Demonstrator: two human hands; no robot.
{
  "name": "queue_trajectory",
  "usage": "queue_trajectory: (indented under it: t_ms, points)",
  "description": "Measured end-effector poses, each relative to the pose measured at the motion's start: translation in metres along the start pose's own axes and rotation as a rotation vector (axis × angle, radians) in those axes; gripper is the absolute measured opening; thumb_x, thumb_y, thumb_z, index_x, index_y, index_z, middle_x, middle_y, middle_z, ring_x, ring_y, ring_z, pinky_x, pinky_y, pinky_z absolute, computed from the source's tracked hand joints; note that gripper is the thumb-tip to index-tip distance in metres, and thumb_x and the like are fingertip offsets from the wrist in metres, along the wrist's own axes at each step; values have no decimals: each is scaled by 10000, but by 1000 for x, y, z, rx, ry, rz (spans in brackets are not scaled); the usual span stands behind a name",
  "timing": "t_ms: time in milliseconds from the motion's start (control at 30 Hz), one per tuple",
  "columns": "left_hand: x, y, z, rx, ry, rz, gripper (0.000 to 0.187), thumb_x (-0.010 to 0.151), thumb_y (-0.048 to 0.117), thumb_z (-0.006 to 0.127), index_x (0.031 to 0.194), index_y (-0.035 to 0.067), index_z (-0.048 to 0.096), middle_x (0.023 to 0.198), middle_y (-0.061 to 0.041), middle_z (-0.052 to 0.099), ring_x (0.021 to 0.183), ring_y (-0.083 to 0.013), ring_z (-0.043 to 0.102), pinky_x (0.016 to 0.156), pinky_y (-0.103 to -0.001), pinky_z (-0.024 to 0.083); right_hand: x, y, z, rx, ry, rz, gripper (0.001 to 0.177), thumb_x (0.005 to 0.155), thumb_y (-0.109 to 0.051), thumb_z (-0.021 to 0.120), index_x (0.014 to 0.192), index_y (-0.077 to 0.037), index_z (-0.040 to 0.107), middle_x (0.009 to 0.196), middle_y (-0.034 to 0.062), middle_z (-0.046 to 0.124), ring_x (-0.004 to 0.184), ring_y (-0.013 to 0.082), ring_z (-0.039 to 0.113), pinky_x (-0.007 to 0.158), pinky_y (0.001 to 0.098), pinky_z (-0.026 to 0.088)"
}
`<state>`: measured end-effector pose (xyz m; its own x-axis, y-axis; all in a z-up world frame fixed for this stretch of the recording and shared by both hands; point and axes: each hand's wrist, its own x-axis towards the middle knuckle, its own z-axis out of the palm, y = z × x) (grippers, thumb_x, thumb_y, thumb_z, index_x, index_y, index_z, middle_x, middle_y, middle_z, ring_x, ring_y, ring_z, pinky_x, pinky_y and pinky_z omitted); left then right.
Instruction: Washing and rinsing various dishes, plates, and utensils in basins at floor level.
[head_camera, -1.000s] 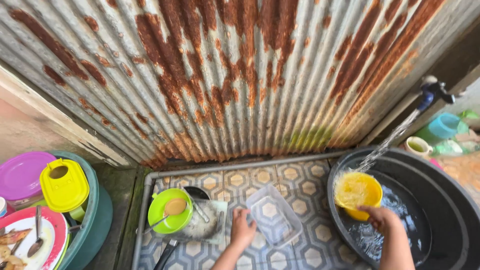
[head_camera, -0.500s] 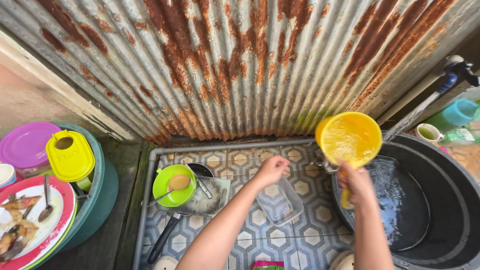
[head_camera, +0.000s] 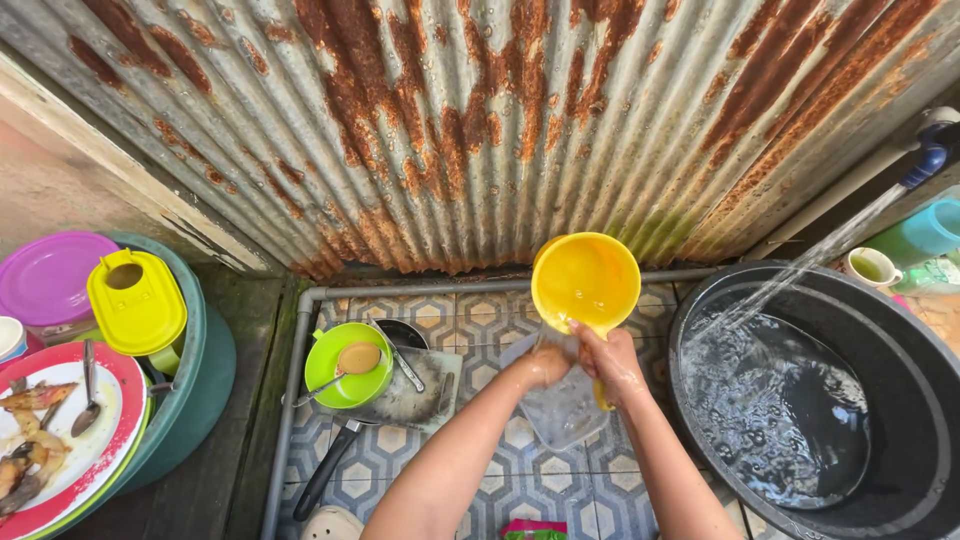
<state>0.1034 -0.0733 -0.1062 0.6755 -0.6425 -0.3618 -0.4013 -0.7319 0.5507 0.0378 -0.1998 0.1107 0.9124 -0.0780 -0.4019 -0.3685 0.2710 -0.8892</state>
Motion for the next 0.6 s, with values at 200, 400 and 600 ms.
queue_trajectory:
  t_ms: [200, 400, 600]
  points:
    - [-97, 46, -10, -949, -122, -301, 323, 903, -31, 498, 1210, 51, 560, 1013, -185, 694, 886, -285, 710, 809, -419, 612, -2, -4, -4, -156, 66, -75, 238, 866, -180, 771, 729, -52, 625, 516, -36, 476, 413, 76, 382, 395, 282, 274]
    - [-40, 3, 12, -1187, 190, -324, 216, 924, 2, 563, 1113, -77, 630, 963, -129, 692, 823, -209, 720, 747, -329, 632, 12, 29, -5, -76, 168, -199, 311, 893, -214, 765, 703, -27, 604, 508, 5, 485, 397, 105, 404, 385, 298, 285]
    - [-57, 49, -92, -760, 61, -338, 976, 851, -25, 829, 1596, 24, 199, 1379, -199, 556, 1122, -232, 569, 1011, -401, 557, 3, 2, 17, 33, 134, -114, 317, 908, -234, 693, 685, -61, 549, 498, 22, 452, 409, 127, 389, 411, 305, 285]
